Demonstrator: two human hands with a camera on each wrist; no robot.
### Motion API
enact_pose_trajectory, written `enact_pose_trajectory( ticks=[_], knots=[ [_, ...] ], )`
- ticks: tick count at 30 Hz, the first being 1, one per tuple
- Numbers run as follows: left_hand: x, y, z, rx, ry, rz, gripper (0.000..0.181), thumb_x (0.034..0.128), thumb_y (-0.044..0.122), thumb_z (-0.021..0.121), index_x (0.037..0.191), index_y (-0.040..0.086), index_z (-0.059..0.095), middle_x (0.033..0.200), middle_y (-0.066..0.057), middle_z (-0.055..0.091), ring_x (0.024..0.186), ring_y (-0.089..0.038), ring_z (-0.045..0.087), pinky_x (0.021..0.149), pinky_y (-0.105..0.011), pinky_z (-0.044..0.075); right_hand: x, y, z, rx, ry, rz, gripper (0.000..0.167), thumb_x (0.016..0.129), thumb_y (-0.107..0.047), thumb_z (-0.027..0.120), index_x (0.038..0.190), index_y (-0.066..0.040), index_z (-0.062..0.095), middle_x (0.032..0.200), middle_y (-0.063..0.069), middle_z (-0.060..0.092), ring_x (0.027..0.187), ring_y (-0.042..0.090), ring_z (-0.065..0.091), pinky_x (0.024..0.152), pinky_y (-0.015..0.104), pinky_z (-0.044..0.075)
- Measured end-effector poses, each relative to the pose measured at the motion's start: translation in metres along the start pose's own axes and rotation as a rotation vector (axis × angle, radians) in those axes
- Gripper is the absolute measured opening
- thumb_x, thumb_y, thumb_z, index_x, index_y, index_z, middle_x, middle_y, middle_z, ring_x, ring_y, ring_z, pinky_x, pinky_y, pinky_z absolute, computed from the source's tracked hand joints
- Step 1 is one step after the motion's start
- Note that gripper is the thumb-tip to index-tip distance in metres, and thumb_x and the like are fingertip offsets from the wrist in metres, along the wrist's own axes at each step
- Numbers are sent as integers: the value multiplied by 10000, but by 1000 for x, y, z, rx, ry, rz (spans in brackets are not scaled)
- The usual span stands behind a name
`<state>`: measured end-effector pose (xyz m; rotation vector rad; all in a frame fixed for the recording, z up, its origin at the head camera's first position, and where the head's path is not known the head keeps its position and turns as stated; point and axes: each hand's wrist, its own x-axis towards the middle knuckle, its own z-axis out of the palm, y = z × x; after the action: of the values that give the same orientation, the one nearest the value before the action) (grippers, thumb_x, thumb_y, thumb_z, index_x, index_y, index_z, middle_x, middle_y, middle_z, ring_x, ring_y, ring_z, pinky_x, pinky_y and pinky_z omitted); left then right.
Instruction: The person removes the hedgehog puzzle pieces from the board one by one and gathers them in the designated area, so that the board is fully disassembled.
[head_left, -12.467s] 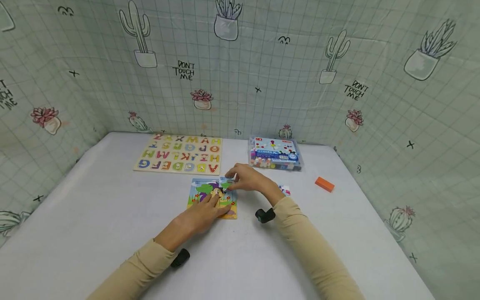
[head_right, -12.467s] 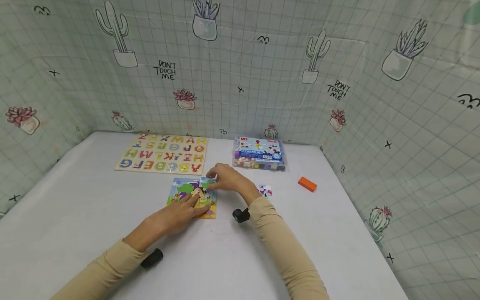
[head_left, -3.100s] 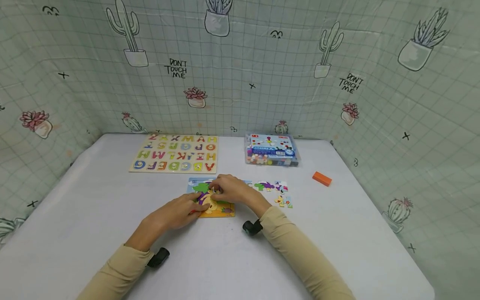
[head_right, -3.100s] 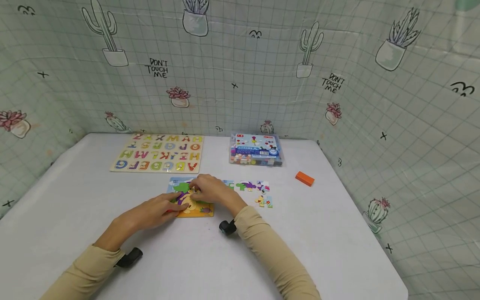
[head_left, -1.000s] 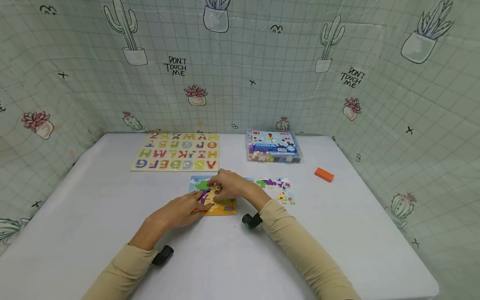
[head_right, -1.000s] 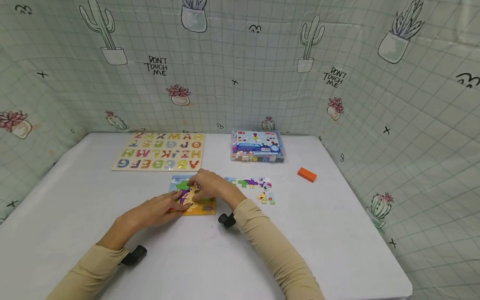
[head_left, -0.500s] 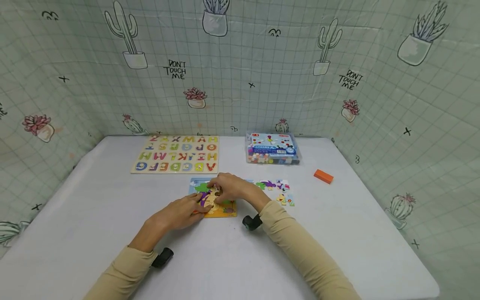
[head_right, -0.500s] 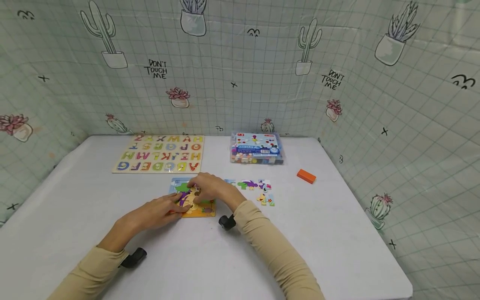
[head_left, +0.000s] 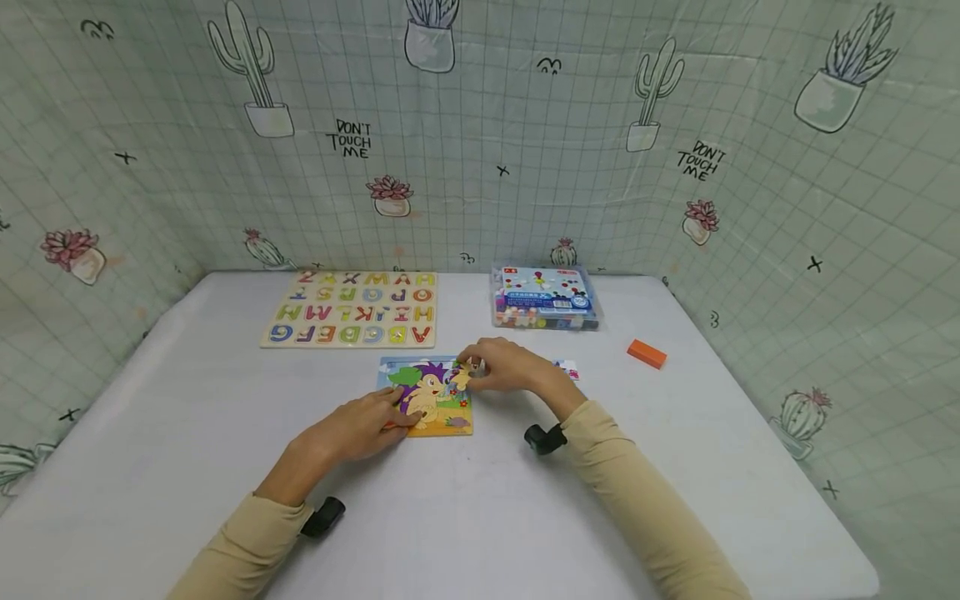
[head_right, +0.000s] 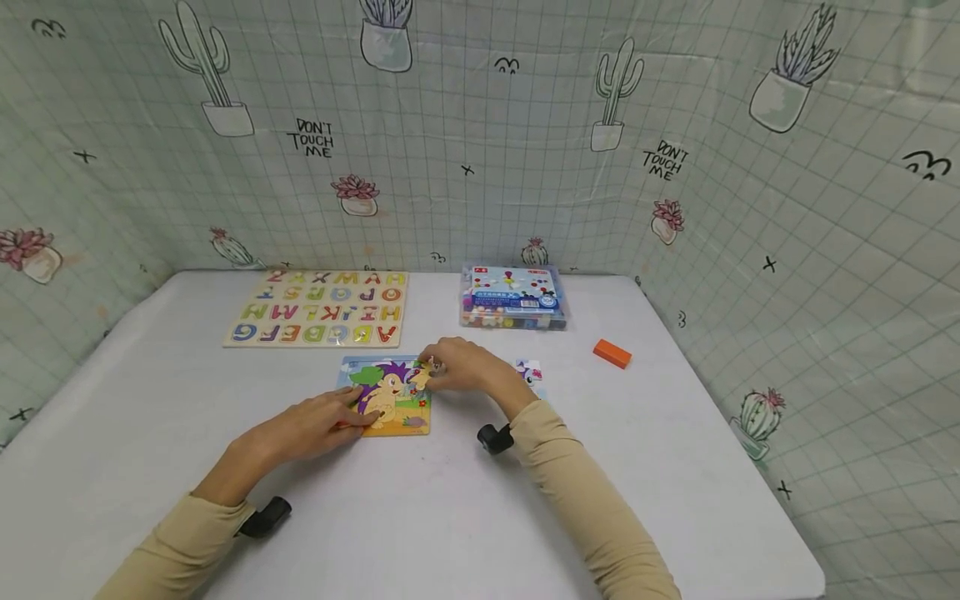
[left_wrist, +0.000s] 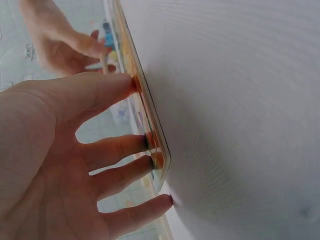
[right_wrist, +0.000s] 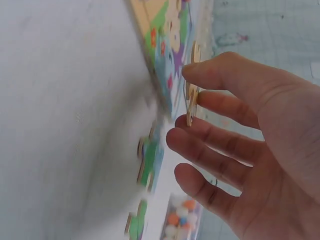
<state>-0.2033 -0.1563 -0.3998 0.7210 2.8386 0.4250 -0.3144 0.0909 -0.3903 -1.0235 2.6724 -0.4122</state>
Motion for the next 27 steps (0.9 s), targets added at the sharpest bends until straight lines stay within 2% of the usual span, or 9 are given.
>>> enact_pose_trajectory(
  ticks=[5, 11, 19, 22, 27],
  knots=[
    [-1, 0, -1, 7, 19, 10, 280, 958, 176, 629, 1225, 126, 700, 1468, -289, 448, 1383, -462, 409, 1084, -612, 385, -20, 20, -6, -4, 17, 24, 423, 913, -282, 689, 1305, -134, 634, 1156, 74, 663, 851, 140, 569, 765, 263, 490],
    [-1, 1, 0, -2, -4, -12, 302, 960, 177, 624, 1255, 135, 678, 1485, -277, 433, 1400, -452, 389, 1086, -614, 382, -47, 38, -9, 3, 51, 20, 387, 921, -257, 680, 1281, -119, 650, 1156, 60, 675, 905, 183, 614, 804, 300, 509],
    [0, 0, 2, -4, -11, -23, 305, 963, 188, 623, 1259, 137, 677, 1495, -268, 426, 1408, -450, 377, 1094, -613, 374, -75, 49, -6, 9, 50, 71, 387, 922, -256, 686, 1285, -125, 652, 1187, 42, 665, 963, 196, 592, 838, 319, 507],
    [0, 0, 2, -9, -9, -21, 301, 964, 193, 622, 1254, 136, 681, 1494, -268, 428, 1408, -451, 377, 1097, -614, 369, -83, 52, -3, 7, 39, 91, 370, 917, -238, 695, 1273, -143, 662, 1161, 32, 666, 936, 176, 580, 824, 302, 496],
    [-1, -1, 3, -9, 8, -5, 296, 966, 185, 618, 1250, 133, 682, 1484, -282, 431, 1397, -458, 390, 1100, -611, 367, -91, 58, 0, 11, 43, 61, 354, 904, -207, 713, 1245, -118, 676, 1086, 31, 673, 828, 133, 558, 727, 242, 478]
  ],
)
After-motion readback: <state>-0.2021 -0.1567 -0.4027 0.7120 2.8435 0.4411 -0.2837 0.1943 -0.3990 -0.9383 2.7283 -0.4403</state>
